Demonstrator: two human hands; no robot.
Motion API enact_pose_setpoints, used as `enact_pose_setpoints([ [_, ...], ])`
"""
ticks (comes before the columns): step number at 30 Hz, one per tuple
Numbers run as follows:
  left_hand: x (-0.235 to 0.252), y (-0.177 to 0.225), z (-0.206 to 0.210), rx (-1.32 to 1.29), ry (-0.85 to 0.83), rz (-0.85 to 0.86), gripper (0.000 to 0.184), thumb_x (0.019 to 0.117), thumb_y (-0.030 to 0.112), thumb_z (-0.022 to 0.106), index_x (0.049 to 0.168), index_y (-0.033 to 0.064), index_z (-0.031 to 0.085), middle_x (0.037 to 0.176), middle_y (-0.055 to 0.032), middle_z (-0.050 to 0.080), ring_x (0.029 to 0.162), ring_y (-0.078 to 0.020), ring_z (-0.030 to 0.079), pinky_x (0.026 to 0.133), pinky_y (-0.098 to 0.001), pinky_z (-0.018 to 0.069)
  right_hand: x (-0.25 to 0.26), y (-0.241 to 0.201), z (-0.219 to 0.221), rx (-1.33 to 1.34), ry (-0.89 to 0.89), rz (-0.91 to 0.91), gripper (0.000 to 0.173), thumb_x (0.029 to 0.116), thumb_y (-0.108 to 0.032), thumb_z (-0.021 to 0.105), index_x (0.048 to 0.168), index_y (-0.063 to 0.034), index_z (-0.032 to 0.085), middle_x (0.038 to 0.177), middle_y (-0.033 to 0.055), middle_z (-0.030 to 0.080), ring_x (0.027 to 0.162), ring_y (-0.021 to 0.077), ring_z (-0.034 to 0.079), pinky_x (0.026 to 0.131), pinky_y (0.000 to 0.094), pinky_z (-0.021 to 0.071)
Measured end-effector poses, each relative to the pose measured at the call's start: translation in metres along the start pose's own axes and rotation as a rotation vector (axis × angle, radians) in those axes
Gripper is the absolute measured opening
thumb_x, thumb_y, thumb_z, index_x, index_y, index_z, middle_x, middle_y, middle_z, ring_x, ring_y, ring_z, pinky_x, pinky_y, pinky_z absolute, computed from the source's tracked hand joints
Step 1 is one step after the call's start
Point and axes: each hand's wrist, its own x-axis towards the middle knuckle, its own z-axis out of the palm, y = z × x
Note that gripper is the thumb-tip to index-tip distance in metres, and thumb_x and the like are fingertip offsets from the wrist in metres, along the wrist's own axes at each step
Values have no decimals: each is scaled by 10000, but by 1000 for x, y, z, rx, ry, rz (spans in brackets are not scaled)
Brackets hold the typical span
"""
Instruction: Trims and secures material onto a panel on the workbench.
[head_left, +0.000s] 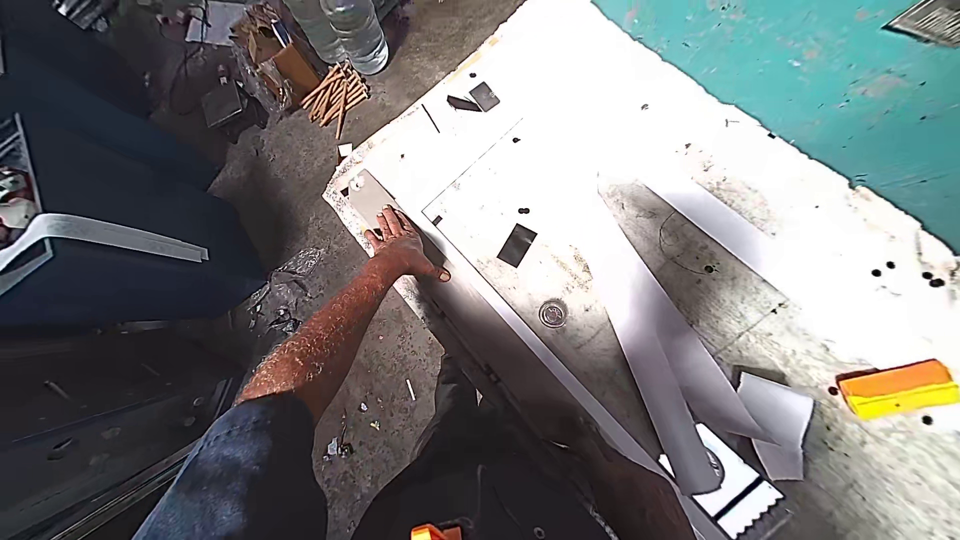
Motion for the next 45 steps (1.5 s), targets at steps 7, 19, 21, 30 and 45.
enact_pose_setpoints([
  [7,1,0,2,10,30,-11,1750,405,855,837,1611,-34,-67,1667,-313,-152,1571,-457,-30,1203,-707,90,4,8,16,-52,103,-47,155,935,-177,660,1034,-77,725,913,149,764,561,331,704,441,478,541],
  [19,-99,51,63,-38,-24,147,1680,511,877,773,1598,-58,-102,1642,-331,-220,1550,-487,-144,1174,-752,-13,9,3,0,-84,-73,-22,204,980,-274,628,1032,-84,679,699,136,683,618,343,710,507,475,542],
  [21,-139,77,95,-42,-22,185,1698,489,913,734,1597,-60,-109,1641,-331,-222,1547,-493,-149,1174,-750,-26,9,3,-2,-88,-145,-4,217,1000,-287,593,1057,-94,672,741,139,699,674,349,724,556,480,560],
  [30,-183,114,127,-138,-70,156,1702,503,785,851,1587,-40,-169,1641,-275,-288,1557,-438,-176,1168,-758,111,33,48,7,281,202,-168,281,1000,-335,520,973,-129,709,727,52,687,650,224,699,573,443,573],
  [45,-181,126,111,-16,-137,118,1667,498,764,864,1602,-63,-72,1640,-314,-249,1551,-493,-121,1164,-745,153,242,-57,-67,35,32,-281,397,1053,-215,462,1410,-184,634,1249,141,706,1182,336,663,992,539,518],
])
